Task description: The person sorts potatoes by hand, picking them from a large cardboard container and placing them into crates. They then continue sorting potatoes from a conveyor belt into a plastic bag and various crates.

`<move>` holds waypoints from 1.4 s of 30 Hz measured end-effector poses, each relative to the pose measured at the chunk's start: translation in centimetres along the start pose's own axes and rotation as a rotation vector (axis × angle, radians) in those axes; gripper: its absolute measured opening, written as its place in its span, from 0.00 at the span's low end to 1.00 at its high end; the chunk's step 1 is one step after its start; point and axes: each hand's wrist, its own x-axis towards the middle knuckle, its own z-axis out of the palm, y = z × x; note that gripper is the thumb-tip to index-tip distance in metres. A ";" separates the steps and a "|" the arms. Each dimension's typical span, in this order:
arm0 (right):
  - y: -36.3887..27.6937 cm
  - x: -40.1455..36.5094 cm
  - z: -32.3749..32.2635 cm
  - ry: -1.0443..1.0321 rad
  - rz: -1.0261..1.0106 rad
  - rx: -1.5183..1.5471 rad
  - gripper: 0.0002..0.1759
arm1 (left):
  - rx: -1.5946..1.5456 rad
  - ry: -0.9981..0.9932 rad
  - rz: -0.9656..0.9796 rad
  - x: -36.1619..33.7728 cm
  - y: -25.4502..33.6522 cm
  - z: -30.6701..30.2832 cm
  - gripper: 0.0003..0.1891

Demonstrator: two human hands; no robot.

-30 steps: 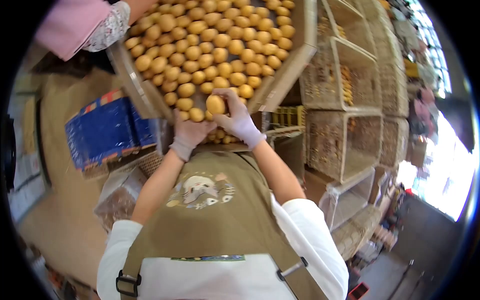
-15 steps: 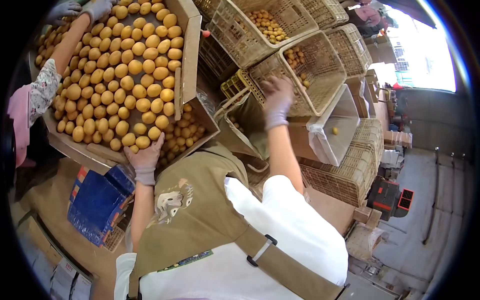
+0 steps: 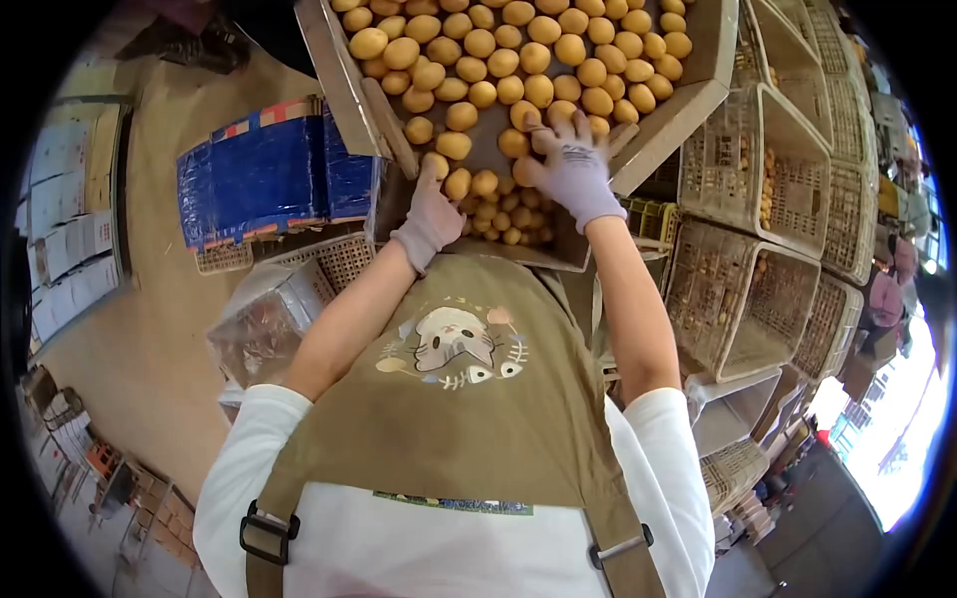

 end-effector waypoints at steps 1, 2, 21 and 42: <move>0.0 -0.6 0.7 -0.118 -0.031 0.009 0.22 | 0.053 -0.031 0.034 0.6 -0.2 -0.5 0.34; 2.5 1.2 0.7 -0.550 0.195 0.405 0.25 | 0.124 -0.131 0.074 2.4 -0.9 -2.2 0.35; 1.2 1.0 1.6 -0.453 0.233 0.598 0.33 | -0.388 -0.154 -0.100 1.0 0.5 0.1 0.35; 1.2 5.5 -2.9 -0.028 0.079 0.660 0.21 | -0.414 -0.298 -0.120 2.7 0.4 -0.1 0.47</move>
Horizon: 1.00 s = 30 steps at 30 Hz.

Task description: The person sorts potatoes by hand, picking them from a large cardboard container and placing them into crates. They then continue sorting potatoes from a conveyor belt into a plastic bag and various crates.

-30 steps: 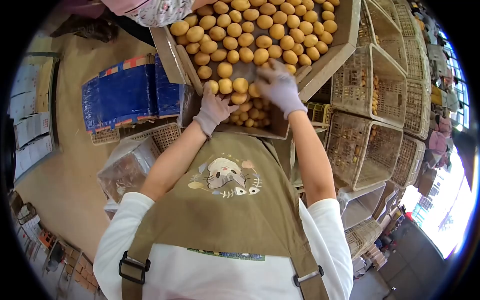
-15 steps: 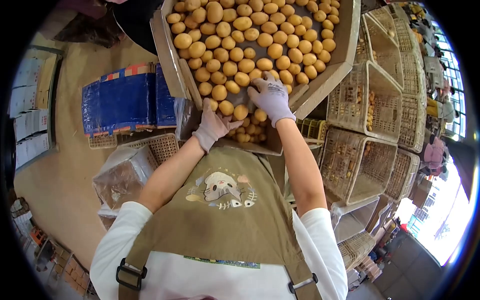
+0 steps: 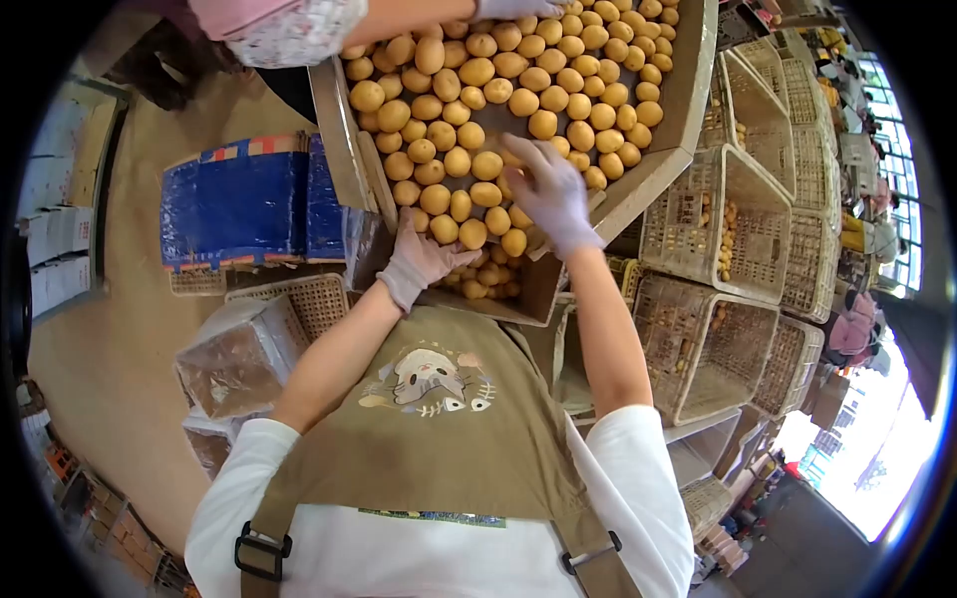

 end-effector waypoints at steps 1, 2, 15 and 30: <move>2.8 -1.5 -1.9 0.126 -0.194 -0.048 0.22 | 0.023 0.001 0.002 -0.2 -0.2 0.0 0.47; 6.4 -3.3 -4.2 0.320 -0.163 -0.229 0.24 | -0.007 0.081 -0.014 -0.5 -0.1 0.8 0.47; 0.7 -4.0 2.0 -0.450 0.409 -0.303 0.28 | 0.160 0.228 0.014 -1.2 0.0 1.1 0.37; -0.2 -5.4 5.3 -0.310 0.137 -0.501 0.32 | 0.061 0.083 -0.025 -0.8 0.2 1.2 0.36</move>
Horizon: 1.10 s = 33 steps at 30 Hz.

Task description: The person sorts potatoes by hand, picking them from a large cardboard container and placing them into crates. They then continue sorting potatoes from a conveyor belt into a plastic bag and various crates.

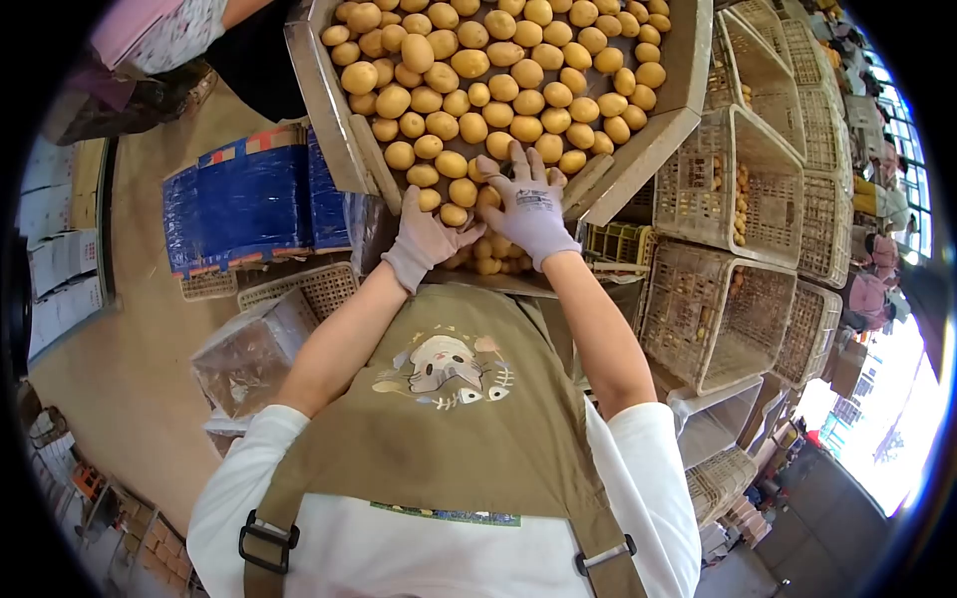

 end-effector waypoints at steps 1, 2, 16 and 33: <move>0.5 -0.2 0.0 -0.020 -0.013 0.015 0.34 | -0.001 -0.017 -0.002 0.1 0.1 -0.1 0.36; 0.9 -0.3 0.2 0.031 -0.028 -0.003 0.32 | -0.006 -0.033 0.000 0.2 0.1 -0.2 0.35; -2.1 12.5 -4.7 -0.230 -0.008 -0.229 0.20 | -0.106 -0.047 -0.036 0.5 -0.4 -0.7 0.37; 17.4 -5.4 -3.9 0.900 0.597 -0.075 0.42 | -0.087 0.001 -0.002 0.4 -0.5 -0.6 0.40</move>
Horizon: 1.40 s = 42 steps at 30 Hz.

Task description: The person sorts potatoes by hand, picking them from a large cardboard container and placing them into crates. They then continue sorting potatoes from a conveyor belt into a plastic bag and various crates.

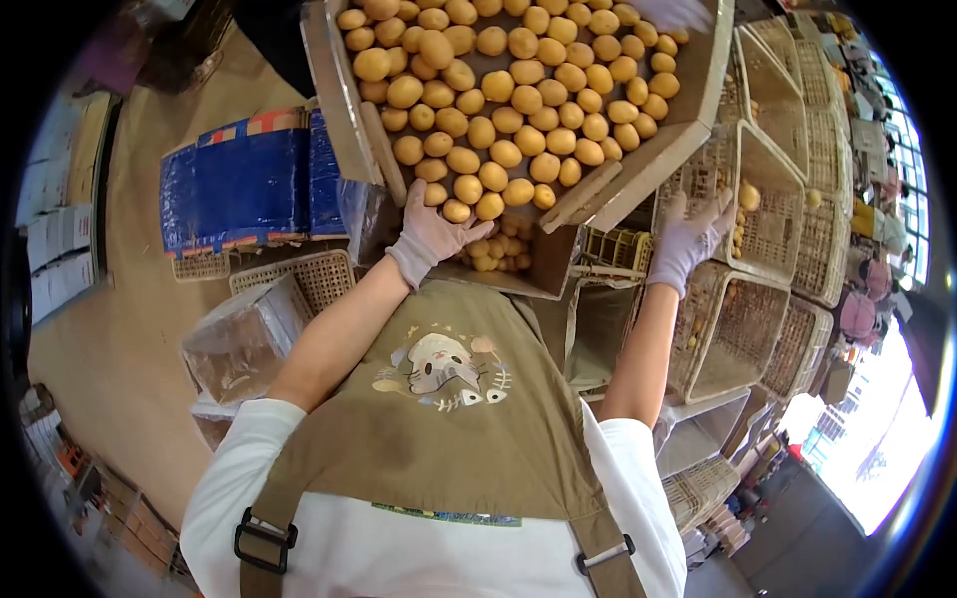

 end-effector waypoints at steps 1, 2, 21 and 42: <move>-2.1 -0.4 -0.8 -0.107 -0.088 0.223 0.40 | 0.010 -0.025 -0.009 0.2 0.1 -0.1 0.41; -4.6 -1.5 -1.2 -0.212 -0.174 0.448 0.38 | 0.022 -0.046 -0.019 0.3 0.0 -0.3 0.41; -27.7 -1.8 4.4 -0.557 -0.601 0.583 0.29 | 0.032 -0.087 0.018 0.9 -0.3 0.2 0.55; 21.4 -12.7 -16.4 0.939 1.330 1.476 0.22 | 0.257 -0.199 0.028 -0.1 0.6 1.5 0.44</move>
